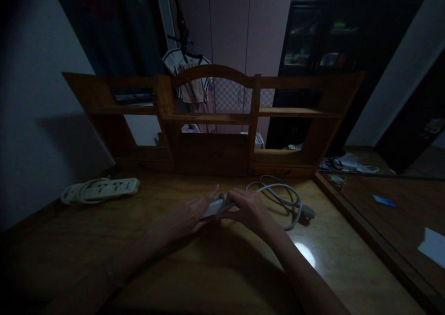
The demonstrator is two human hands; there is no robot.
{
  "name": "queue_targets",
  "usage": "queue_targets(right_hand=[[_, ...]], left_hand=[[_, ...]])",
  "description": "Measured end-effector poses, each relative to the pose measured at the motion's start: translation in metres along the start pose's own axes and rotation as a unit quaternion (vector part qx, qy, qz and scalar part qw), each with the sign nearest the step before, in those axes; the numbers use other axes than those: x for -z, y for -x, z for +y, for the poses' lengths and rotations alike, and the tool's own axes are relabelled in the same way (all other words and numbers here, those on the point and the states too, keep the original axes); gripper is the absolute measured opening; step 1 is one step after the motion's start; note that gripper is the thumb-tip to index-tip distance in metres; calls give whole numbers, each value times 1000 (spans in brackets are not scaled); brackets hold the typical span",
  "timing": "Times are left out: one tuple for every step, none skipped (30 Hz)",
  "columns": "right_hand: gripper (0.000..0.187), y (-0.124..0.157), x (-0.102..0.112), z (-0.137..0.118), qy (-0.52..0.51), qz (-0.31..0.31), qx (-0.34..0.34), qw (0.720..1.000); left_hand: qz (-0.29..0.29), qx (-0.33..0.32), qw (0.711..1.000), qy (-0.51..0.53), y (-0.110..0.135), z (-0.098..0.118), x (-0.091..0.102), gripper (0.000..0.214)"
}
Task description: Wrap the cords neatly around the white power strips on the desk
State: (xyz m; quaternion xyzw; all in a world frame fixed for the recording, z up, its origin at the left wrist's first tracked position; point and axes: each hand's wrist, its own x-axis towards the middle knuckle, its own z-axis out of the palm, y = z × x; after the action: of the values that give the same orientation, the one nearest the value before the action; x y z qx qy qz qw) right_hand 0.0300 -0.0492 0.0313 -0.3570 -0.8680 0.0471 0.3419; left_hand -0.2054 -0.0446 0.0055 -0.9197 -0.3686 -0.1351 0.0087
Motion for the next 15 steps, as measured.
queue_targets(right_hand=[[30,0,1,0,-7,-9,-10,1000],[31,0,1,1,-18,-20,-20,999],[33,0,2,1,-32,-32,-28,999],[35,0,3,1,-51,-44,-35,997],[38,0,4,1,-76,-55,-42,995],[41,-1,5,2,-104,-66,-51,991],[42,-1,7,2,-134,-77,-60,986],[42,-1,8,2,-163,-88,-70,980],[41,-1,10,3,-191,-100,-81,973],[40,-1,11,4,-216,-114,-92,965],[39,-2,12,6,-238,-128,-101,957],[39,-2,13,8,-258,-139,-111,950],[39,-2,13,11,-274,-146,-121,943],[40,-2,12,15,-286,-148,-132,938],[40,-1,11,19,-298,-148,-144,932]], left_hand=[[-1,0,1000,-3,0,0,-2,69],[-6,-3,1000,-9,0,0,-3,66],[-14,-8,1000,-18,1,1,-4,60],[-21,-16,999,-25,1,1,-4,55],[-25,-27,999,-33,1,2,-4,50],[-25,-38,998,-42,0,4,-3,47],[-23,-52,997,-51,0,6,-2,46],[-19,-68,996,-62,-1,8,-2,46],[-15,-85,994,-73,-2,10,-2,45],[-11,-105,991,-83,-2,12,-2,44],[-7,-125,988,-90,-3,14,-3,43],[-1,-145,985,-95,-3,15,-4,43],[7,-165,981,-98,-3,16,-6,43],[17,-183,978,-99,-2,16,-7,44],[27,-199,975,-99,-1,16,-8,45]])
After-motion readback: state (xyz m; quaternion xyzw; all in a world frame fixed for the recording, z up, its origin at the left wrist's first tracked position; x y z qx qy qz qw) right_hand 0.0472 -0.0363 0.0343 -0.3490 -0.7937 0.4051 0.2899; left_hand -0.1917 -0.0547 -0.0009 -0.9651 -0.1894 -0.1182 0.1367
